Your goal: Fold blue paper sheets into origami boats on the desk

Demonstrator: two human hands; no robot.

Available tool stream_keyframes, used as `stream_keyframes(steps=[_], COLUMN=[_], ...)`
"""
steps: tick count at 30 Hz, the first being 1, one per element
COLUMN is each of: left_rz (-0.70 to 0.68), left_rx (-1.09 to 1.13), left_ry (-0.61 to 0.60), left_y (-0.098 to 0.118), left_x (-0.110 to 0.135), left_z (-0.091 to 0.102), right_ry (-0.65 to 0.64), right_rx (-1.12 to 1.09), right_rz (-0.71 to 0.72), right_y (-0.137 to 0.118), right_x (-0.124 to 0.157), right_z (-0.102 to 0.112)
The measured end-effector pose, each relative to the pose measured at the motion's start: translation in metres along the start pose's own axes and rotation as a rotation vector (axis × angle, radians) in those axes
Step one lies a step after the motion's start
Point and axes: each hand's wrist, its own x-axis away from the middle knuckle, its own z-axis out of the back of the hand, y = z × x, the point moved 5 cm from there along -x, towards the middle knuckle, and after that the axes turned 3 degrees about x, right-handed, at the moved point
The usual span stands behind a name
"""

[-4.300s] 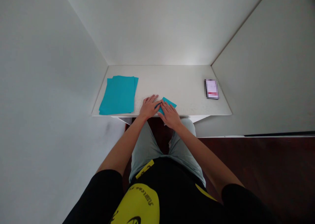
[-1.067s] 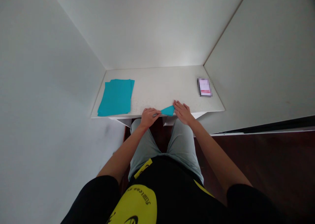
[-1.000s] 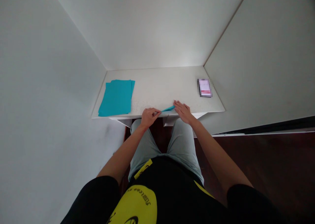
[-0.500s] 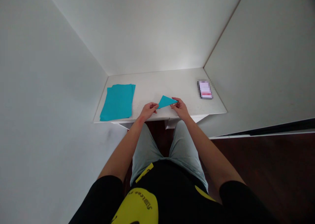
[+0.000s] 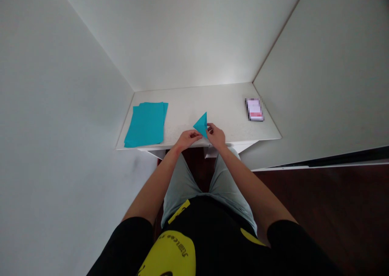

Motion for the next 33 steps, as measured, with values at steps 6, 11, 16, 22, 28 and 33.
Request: stream_keyframes(steps=[6, 11, 16, 22, 28, 33], left_rz=[-0.018, -0.003, -0.009, -0.006, -0.008, 0.002], left_rx=[-0.013, 0.043, -0.016, -0.023, -0.006, 0.073], left_ry=[0.102, 0.170, 0.137, 0.140, 0.127, 0.147], left_y=[0.004, 0.007, 0.005, 0.007, 0.006, 0.002], left_x=[0.006, 0.008, 0.005, 0.006, 0.005, -0.001], left_z=[-0.002, -0.002, -0.001, -0.001, -0.003, 0.002], right_ry=[-0.003, -0.024, -0.037, -0.063, -0.090, -0.094], right_rx=[-0.105, -0.150, -0.218, -0.269, -0.285, -0.370], right_rz=[0.043, 0.047, 0.064, 0.097, 0.110, 0.139], right_y=[0.003, 0.006, 0.007, 0.008, 0.007, 0.011], right_x=[0.003, 0.005, 0.006, 0.007, 0.007, 0.006], right_z=[0.006, 0.006, 0.004, 0.005, 0.005, 0.005])
